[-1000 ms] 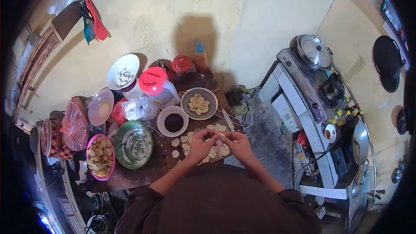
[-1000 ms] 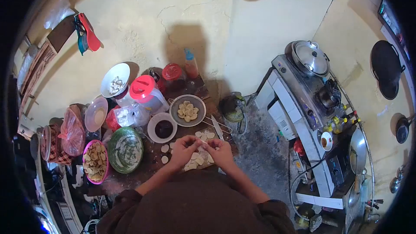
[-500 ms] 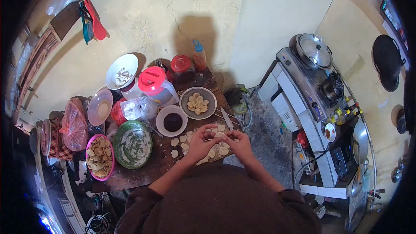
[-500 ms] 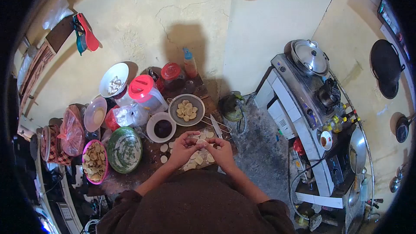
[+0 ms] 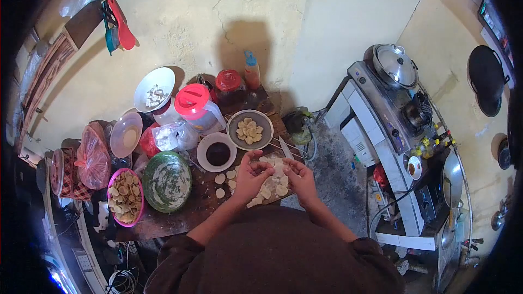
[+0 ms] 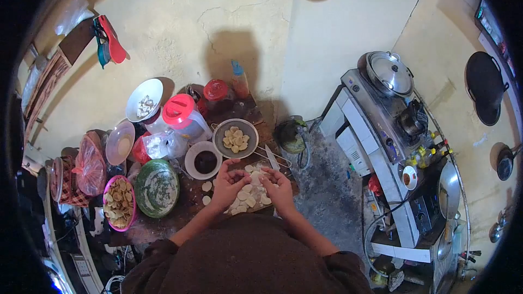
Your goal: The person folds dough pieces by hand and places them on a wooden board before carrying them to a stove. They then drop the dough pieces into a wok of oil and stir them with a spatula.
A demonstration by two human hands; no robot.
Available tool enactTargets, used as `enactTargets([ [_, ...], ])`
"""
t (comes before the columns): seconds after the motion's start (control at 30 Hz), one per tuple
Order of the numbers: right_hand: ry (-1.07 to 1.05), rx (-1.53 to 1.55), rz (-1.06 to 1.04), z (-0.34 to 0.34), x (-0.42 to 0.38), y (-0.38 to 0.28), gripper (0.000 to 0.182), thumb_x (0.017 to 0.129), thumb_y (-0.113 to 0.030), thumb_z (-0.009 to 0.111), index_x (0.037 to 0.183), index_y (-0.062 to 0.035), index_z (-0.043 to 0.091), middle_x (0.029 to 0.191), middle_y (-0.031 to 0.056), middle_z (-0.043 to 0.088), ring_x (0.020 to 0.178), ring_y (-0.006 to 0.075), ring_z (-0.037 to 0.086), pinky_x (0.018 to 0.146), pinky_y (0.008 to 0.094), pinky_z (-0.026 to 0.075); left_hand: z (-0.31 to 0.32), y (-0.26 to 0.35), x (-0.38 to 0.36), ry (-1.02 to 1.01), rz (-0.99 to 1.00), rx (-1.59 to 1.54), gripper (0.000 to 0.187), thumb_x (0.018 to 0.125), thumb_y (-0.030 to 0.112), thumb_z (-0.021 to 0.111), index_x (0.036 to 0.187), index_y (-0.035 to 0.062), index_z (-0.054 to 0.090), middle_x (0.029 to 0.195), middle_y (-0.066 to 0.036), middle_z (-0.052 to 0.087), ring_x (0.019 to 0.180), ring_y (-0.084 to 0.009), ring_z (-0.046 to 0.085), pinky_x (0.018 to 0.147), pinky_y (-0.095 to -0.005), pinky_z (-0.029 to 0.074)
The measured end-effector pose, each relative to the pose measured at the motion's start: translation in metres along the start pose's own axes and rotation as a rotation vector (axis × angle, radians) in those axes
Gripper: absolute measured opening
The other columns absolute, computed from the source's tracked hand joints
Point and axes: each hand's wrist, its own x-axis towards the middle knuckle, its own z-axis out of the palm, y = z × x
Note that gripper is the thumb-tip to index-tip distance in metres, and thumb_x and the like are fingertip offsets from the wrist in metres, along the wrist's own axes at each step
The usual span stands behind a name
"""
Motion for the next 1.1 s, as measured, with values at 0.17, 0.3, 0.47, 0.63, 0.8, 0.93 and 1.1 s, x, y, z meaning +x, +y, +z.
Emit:
enactTargets([
  [0.17, -0.034, -0.022, 0.031, -0.002, 0.001, 0.004, 0.021, 0.08, -0.019, 0.066, 0.093, -0.0018, 0.065, 0.073, -0.0021, 0.057, 0.063, 0.0035, 0.047, 0.053, 0.0187, 0.037, -0.002, 0.0, -0.001, -0.101, 0.022, 0.062, 0.045, 0.079, -0.003, 0.062, 0.117, 0.005, 0.039, 0.089, -0.006, 0.058, 0.085, -0.0117, 0.057, 0.079, -0.0255, 0.047],
  [0.3, -0.045, -0.044, 0.024, -0.002, 0.001, 0.002, 0.021, 0.081, -0.018, 0.066, 0.091, 0.0, 0.065, 0.073, -0.001, 0.059, 0.065, 0.0038, 0.049, 0.057, 0.0191, 0.04, 0.003, 0.004, -0.002, -0.11, 0.071, 0.117, 0.046, 0.079, -0.002, 0.063, 0.118, 0.0053, 0.04, 0.09, -0.005, 0.057, 0.087, -0.0112, 0.056, 0.079, -0.0259, 0.046],
  [0.47, -0.016, -0.044, -0.115, 0.0, 0.008, 0.018, 0.017, 0.081, -0.017, 0.065, 0.088, -0.0017, 0.064, 0.072, -0.0014, 0.058, 0.059, 0.0043, 0.049, 0.055, 0.0188, 0.04, -0.001, 0.006, -0.001, -0.121, -0.068, 0.112, 0.04, 0.078, -0.001, 0.065, 0.112, 0.0037, 0.045, 0.086, -0.004, 0.058, 0.084, -0.0114, 0.057, 0.079, -0.0264, 0.047],
  [0.63, -0.058, -0.207, -0.178, 0.005, -0.001, -0.007, 0.017, 0.08, -0.016, 0.066, 0.088, -0.0011, 0.065, 0.075, 0.0009, 0.061, 0.064, 0.0059, 0.053, 0.059, 0.0211, 0.043, -0.004, 0.0, 0.002, -0.051, 0.015, -0.019, 0.035, 0.078, 0.0, 0.065, 0.108, 0.0027, 0.048, 0.085, -0.005, 0.06, 0.082, -0.01, 0.058, 0.074, -0.0239, 0.048],
  [0.8, -0.086, -0.253, -0.073, 0.0, 0.006, 0.008, 0.018, 0.078, -0.016, 0.069, 0.086, -0.0004, 0.065, 0.074, 0.0011, 0.062, 0.066, 0.0061, 0.055, 0.059, 0.0217, 0.043, -0.002, 0.004, 0.001, -0.051, 0.037, 0.026, 0.035, 0.078, -0.002, 0.063, 0.108, 0.003, 0.047, 0.09, -0.005, 0.059, 0.086, -0.0118, 0.057, 0.077, -0.0251, 0.048],
  [0.93, -0.066, -0.374, -0.128, 0.0, 0.006, 0.007, 0.021, 0.076, -0.019, 0.071, 0.081, 0.0, 0.065, 0.069, -0.0004, 0.061, 0.062, 0.0051, 0.053, 0.057, 0.021, 0.042, -0.003, -0.005, 0.003, -0.059, 0.007, -0.053, 0.036, 0.078, 0.0, 0.064, 0.11, 0.0021, 0.047, 0.09, -0.006, 0.059, 0.087, -0.0135, 0.058, 0.078, -0.0266, 0.049],
  [1.1, -0.11, -0.377, -0.136, 0.006, -0.001, -0.007, 0.023, 0.073, -0.023, 0.073, 0.078, -0.0012, 0.065, 0.069, -0.0004, 0.062, 0.06, 0.0044, 0.05, 0.055, 0.0207, 0.039, -0.005, -0.005, 0.004, -0.074, -0.056, -0.078, 0.036, 0.078, 0.002, 0.065, 0.11, 0.002, 0.047, 0.087, -0.008, 0.061, 0.082, -0.0133, 0.06, 0.075, -0.0249, 0.048],
])
